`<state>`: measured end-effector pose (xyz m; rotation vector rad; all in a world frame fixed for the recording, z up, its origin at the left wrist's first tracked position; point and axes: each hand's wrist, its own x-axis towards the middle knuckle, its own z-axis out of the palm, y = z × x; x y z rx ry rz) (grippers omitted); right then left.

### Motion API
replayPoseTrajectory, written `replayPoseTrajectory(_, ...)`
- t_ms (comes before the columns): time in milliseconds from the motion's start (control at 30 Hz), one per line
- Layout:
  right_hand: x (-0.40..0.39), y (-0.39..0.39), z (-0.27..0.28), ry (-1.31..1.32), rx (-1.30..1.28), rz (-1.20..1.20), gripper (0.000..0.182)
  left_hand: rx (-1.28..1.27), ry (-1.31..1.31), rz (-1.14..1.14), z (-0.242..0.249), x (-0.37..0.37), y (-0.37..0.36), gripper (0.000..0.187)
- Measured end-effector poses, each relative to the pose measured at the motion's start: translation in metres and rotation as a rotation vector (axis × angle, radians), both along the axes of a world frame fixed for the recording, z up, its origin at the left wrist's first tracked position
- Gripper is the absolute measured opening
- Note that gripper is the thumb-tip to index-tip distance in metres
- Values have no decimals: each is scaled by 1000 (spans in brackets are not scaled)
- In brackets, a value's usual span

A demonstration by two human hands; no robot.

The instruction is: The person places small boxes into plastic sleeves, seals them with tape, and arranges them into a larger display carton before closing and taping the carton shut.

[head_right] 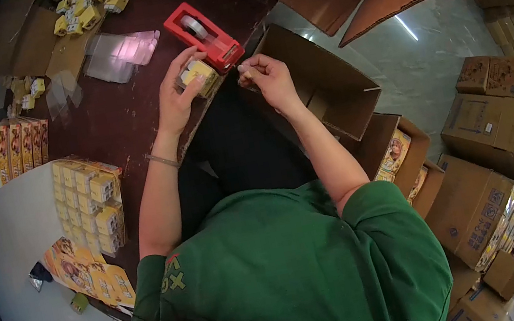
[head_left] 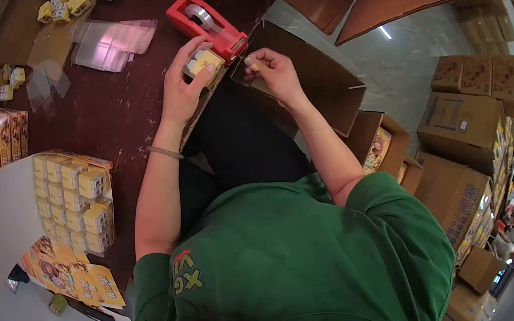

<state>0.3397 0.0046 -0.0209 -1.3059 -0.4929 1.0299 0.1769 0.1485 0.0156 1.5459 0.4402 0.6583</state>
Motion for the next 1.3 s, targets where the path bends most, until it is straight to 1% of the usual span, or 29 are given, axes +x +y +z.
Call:
replayPoseTrajectory(67,-20,-2,40,43,160,108,13,-73,12,18,-4,-13,-12,47)
replayPoseTrajectory(100,-28,1,50,49,180,150,10,-119,0,21,-4,-15,-12,46)
replayPoseTrajectory(167,-42,11,52,-23,204,151,12,-201,-31,27,-3,-16,-7,45)
replayPoseTrajectory(200,-47,17,51,-63,185,108,18,-221,-36,14,-3,-17,-7,44)
replayPoseTrajectory(267,-55,23,46,-130,147,48,22,-261,-48,-4,-5,-21,-5,41)
replayPoseTrajectory(300,-58,25,44,-161,125,18,24,-217,-16,-8,-3,-23,-6,40)
replayPoseTrajectory(367,-57,23,45,-394,-54,58,29,-135,48,-21,1,-24,-11,38)
replayPoseTrajectory(400,-57,22,46,-513,-143,77,32,-222,-9,9,-1,-27,-12,37)
replayPoseTrajectory(467,-65,14,37,-715,-223,121,40,-384,-130,63,-9,-28,-13,36)
replayPoseTrajectory(500,-74,9,23,-754,-186,67,47,-586,-327,55,-5,-30,-20,33)
replayPoseTrajectory(533,-79,5,22,-788,-114,53,52,-647,-392,86,1,-32,-30,33)
replayPoseTrajectory(600,-81,8,26,-400,41,90,56,-785,-509,151,9,-36,-52,33)
replayPoseTrajectory(633,-81,10,37,-205,117,103,58,-844,-514,175,9,-42,-54,37)
replayPoseTrajectory(667,-75,10,53,-112,120,147,62,-707,-500,178,6,-49,-48,39)
replayPoseTrajectory(700,-64,15,79,-551,158,166,63,-570,-488,179,1,-56,-40,41)
replayPoseTrajectory(733,-55,17,92,-983,186,187,66,-440,-460,201,3,-58,-29,39)
replayPoseTrajectory(767,-52,28,85,-1175,250,226,67,-255,-401,134,5,-57,-17,37)
replayPoseTrajectory(833,-55,43,67,-1278,291,308,64,-75,-11,47,5,-46,-2,42)
replayPoseTrajectory(867,-51,44,67,-1252,346,315,58,-236,30,-15,1,-44,6,49)
replayPoseTrajectory(933,-27,39,90,-1246,298,129,50,-236,3,-14,0,-43,9,49)
replayPoseTrajectory(967,-8,41,82,-1198,140,24,41,-257,-29,-59,0,-39,8,48)
replayPoseTrajectory(1000,15,43,72,-1177,-53,71,31,-175,-42,-65,3,-29,5,46)
replayPoseTrajectory(1033,26,47,59,-1049,-78,128,26,-92,-54,-72,5,-18,2,44)
replayPoseTrajectory(1067,32,48,48,-922,-97,176,21,-109,-9,-123,5,-8,1,40)
replayPoseTrajectory(1167,34,50,37,-859,37,58,16,-71,66,-145,4,4,3,39)
replayPoseTrajectory(1267,11,33,66,-1054,38,-136,16,-8,79,-128,3,4,4,41)
replayPoseTrajectory(1300,8,25,67,-888,14,-109,14,-5,76,-135,2,3,3,41)
